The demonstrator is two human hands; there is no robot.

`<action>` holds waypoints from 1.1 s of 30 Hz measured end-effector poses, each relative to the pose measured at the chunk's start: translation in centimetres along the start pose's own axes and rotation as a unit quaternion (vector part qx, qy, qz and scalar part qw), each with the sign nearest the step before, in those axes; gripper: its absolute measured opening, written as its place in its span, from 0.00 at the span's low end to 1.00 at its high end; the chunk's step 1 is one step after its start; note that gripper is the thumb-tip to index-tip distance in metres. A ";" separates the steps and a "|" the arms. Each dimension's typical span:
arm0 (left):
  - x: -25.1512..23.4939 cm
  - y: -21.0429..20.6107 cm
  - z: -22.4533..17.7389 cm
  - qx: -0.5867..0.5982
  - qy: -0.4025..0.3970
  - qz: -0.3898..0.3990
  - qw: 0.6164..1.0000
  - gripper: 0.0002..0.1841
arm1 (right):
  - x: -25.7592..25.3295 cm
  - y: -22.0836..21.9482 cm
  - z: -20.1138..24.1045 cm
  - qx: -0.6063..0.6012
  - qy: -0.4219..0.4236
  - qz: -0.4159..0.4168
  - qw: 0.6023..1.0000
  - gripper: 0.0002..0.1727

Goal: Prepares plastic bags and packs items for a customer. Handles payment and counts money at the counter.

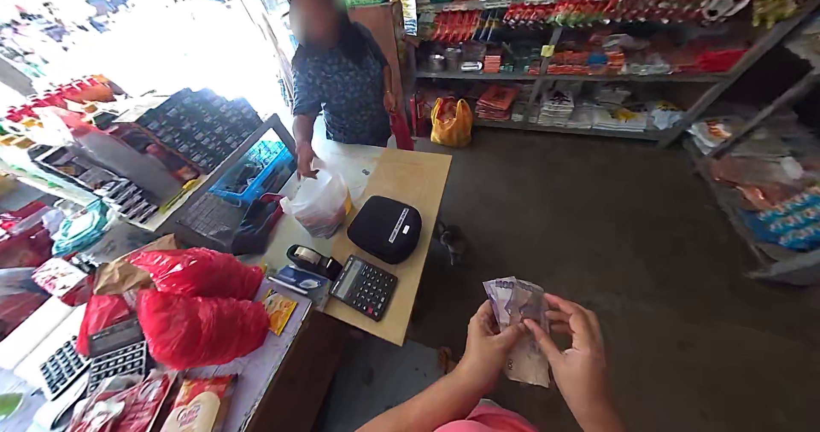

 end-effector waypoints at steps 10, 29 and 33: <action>-9.8 8.6 -7.0 -0.066 -0.116 -0.094 0.987 0.22 | -11.1 -13.4 -2.9 -0.324 -0.241 0.177 0.898 0.10; 0.7 28.4 -5.1 -0.063 0.014 -0.631 0.773 0.19 | -38.3 -49.0 -8.4 -0.043 -0.086 0.454 0.886 0.18; -0.1 27.1 -4.2 -0.042 0.024 -0.676 0.735 0.20 | -41.5 -55.6 -9.0 -0.042 -0.116 0.458 0.881 0.19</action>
Point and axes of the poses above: each hand's wrist, its own x-axis away from the middle knuckle, its own y-axis out of the back of the hand, z = x × y, the point moved 7 cm from there along -x, towards the middle knuckle, and after that the axes turned 2 degrees about z, right-handed, at the moved point
